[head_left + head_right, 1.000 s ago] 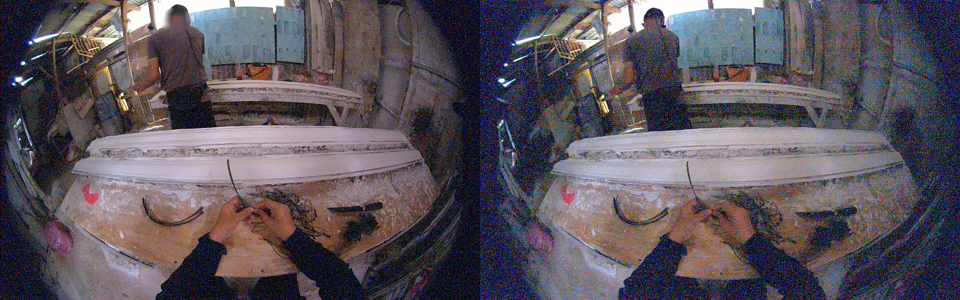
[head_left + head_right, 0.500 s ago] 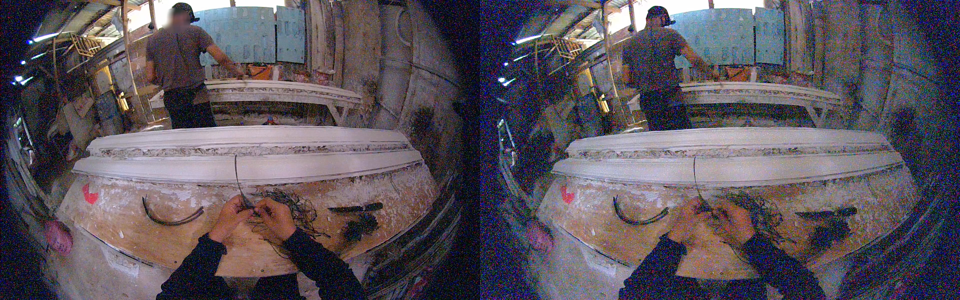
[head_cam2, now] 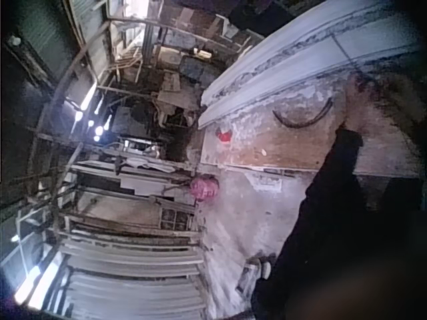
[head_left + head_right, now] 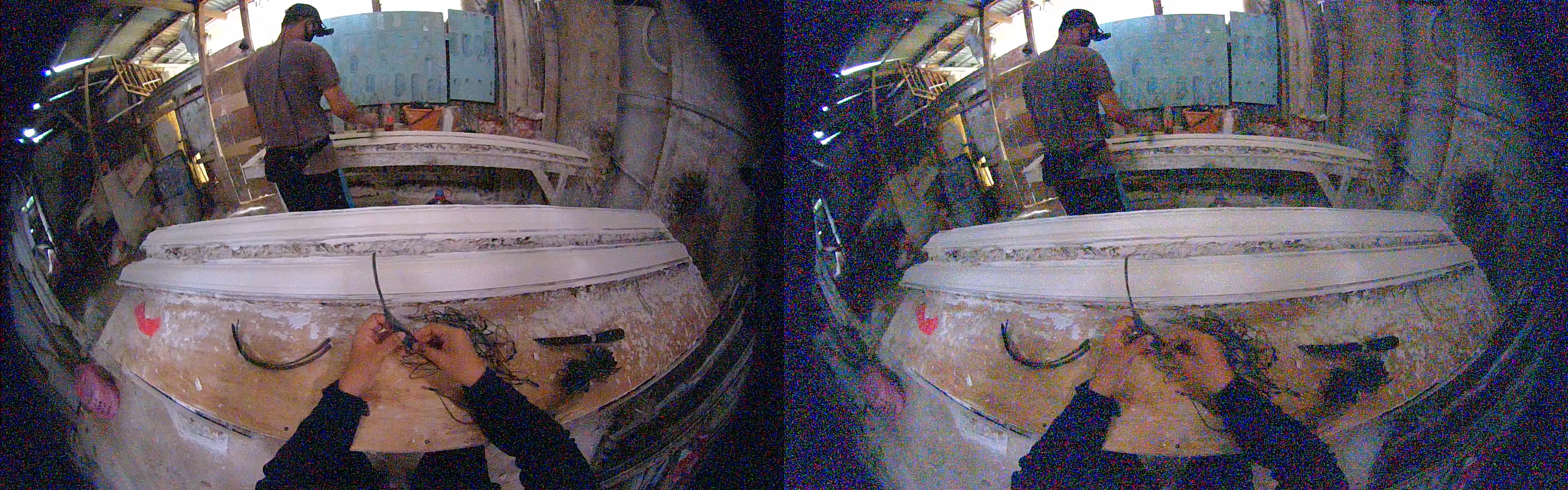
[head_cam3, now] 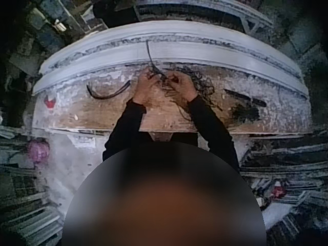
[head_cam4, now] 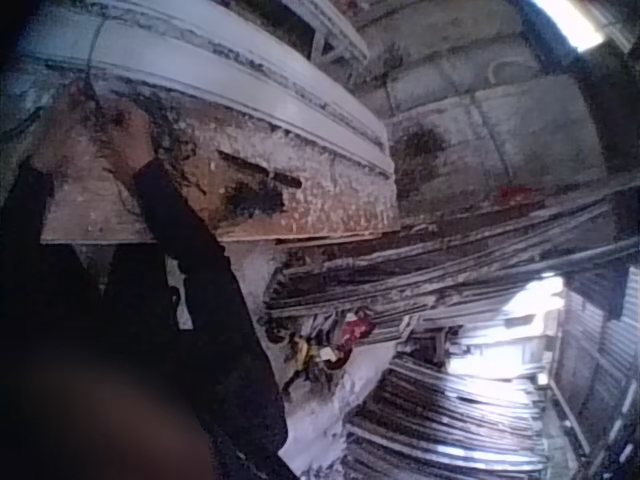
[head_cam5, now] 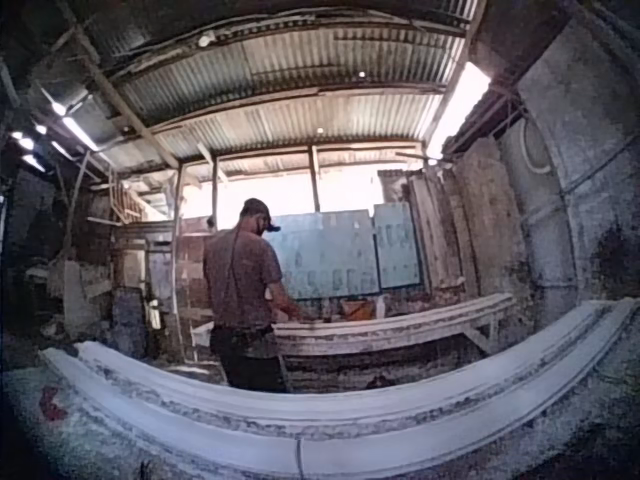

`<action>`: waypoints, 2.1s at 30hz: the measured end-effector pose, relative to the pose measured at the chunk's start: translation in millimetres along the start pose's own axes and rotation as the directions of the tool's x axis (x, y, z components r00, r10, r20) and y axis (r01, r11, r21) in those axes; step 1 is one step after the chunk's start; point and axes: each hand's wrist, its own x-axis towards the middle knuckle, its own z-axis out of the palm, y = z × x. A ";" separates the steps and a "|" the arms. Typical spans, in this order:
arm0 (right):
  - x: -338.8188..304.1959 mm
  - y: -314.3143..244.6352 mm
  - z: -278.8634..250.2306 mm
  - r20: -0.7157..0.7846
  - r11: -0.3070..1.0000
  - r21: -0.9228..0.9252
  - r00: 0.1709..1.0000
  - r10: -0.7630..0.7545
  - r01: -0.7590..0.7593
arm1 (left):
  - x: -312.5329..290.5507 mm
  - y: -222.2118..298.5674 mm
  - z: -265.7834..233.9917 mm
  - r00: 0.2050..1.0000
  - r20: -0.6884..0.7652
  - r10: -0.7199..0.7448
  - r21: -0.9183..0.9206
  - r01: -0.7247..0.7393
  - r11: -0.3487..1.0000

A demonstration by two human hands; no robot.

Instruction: The person repeatedly picks up black cable ties from a wooden workbench and ties them into knots by hand. The person handles the ties one at a time, forming loops and tightening them, while a coworker works on a white boat hull in the background.

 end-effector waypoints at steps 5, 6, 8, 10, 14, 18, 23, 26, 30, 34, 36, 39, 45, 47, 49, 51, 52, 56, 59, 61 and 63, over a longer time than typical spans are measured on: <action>-1.9 -3.9 -0.5 -0.059 1.000 -0.012 0.998 -0.018 0.018 | 0.5 -6.6 1.2 0.992 0.127 -0.007 0.078 -0.003 0.997; -1.7 -4.4 -0.1 -0.071 1.000 -0.006 0.997 -0.018 0.017 | 0.9 -7.3 1.5 0.990 0.142 -0.006 0.072 -0.005 0.997; -1.2 -4.1 0.0 -0.089 0.999 -0.032 0.995 -0.042 0.040 | 2.0 -7.3 2.7 0.985 0.173 -0.003 0.060 -0.007 0.998; -0.2 -2.1 -1.1 -0.097 0.990 -0.091 0.989 -0.113 0.105 | 0.1 -6.4 4.8 0.993 0.119 -0.008 0.034 0.004 0.999; 0.9 2.3 1.6 -0.120 0.992 -0.076 0.987 -0.108 0.099 | -1.3 -2.3 5.8 0.989 0.147 -0.027 0.037 0.022 0.999; -0.2 3.1 2.6 -0.121 0.997 -0.013 0.990 -0.078 0.077 | -1.8 -2.2 3.3 0.989 0.139 -0.048 0.083 0.036 0.996; 1.4 -0.1 1.0 -0.065 0.995 0.098 0.998 -0.027 0.033 | -1.4 -6.2 0.8 0.997 0.065 -0.046 0.125 0.037 0.991; 1.6 -1.5 -0.4 -0.049 0.993 0.116 0.998 -0.033 0.039 | -1.7 -7.8 -0.7 0.996 0.040 -0.075 0.098 0.071 0.993; 2.5 -0.7 -4.6 -0.030 0.999 0.035 0.999 -0.013 0.014 | 0.1 -9.4 -1.3 0.999 0.029 -0.024 0.100 0.021 0.995; 3.0 1.6 -5.6 -0.076 0.997 -0.053 0.995 -0.064 0.060 | 0.3 -4.1 -1.7 0.996 0.063 -0.056 0.106 0.049 0.993; 2.6 2.6 -5.1 -0.090 0.997 -0.045 0.994 -0.061 0.057 | -0.8 1.8 0.4 0.994 0.071 -0.079 0.100 0.071 0.992; 2.6 3.7 -4.6 -0.101 0.997 -0.044 0.993 -0.060 0.056 | -3.4 12.7 6.3 0.993 0.072 -0.093 0.055 0.089 0.995; 2.7 4.5 -3.0 -0.119 0.996 -0.031 0.990 -0.081 0.078 | -7.3 24.0 11.6 0.996 0.074 -0.044 0.208 0.028 0.978; 2.0 4.1 -2.3 -0.124 0.997 -0.017 0.989 -0.074 0.073 | -5.9 20.4 10.4 0.993 0.086 -0.086 0.062 0.081 0.995; 1.1 3.6 -2.0 -0.132 0.997 -0.020 0.989 -0.073 0.071 | -5.0 14.8 7.9 0.992 0.082 -0.094 0.014 0.093 0.996; 1.3 3.1 -1.2 -0.131 0.999 0.005 0.990 -0.048 0.049 | -3.9 9.3 5.1 0.992 0.082 -0.093 -0.017 0.094 0.995; 1.4 3.0 -1.1 -0.133 0.999 -0.003 0.990 -0.045 0.045 | -2.9 7.1 4.0 0.993 0.083 -0.088 -0.024 0.090 0.996; 1.0 3.8 0.3 -0.141 0.997 -0.016 0.987 -0.083 0.082 | -2.3 4.3 2.1 0.994 0.072 -0.088 -0.009 0.089 0.996; -0.7 5.4 3.0 -0.157 0.995 0.026 0.983 -0.096 0.101 | -1.7 4.9 3.5 0.992 0.082 -0.094 -0.002 0.094 0.996; -1.2 6.4 4.5 -0.158 0.997 0.035 0.985 -0.065 0.071 | -2.2 4.2 3.6 0.993 0.067 -0.098 -0.001 0.098 0.995; -0.4 7.0 5.0 -0.159 0.995 0.015 0.982 -0.098 0.101 | -2.1 2.4 2.6 0.993 0.060 -0.097 0.016 0.096 0.995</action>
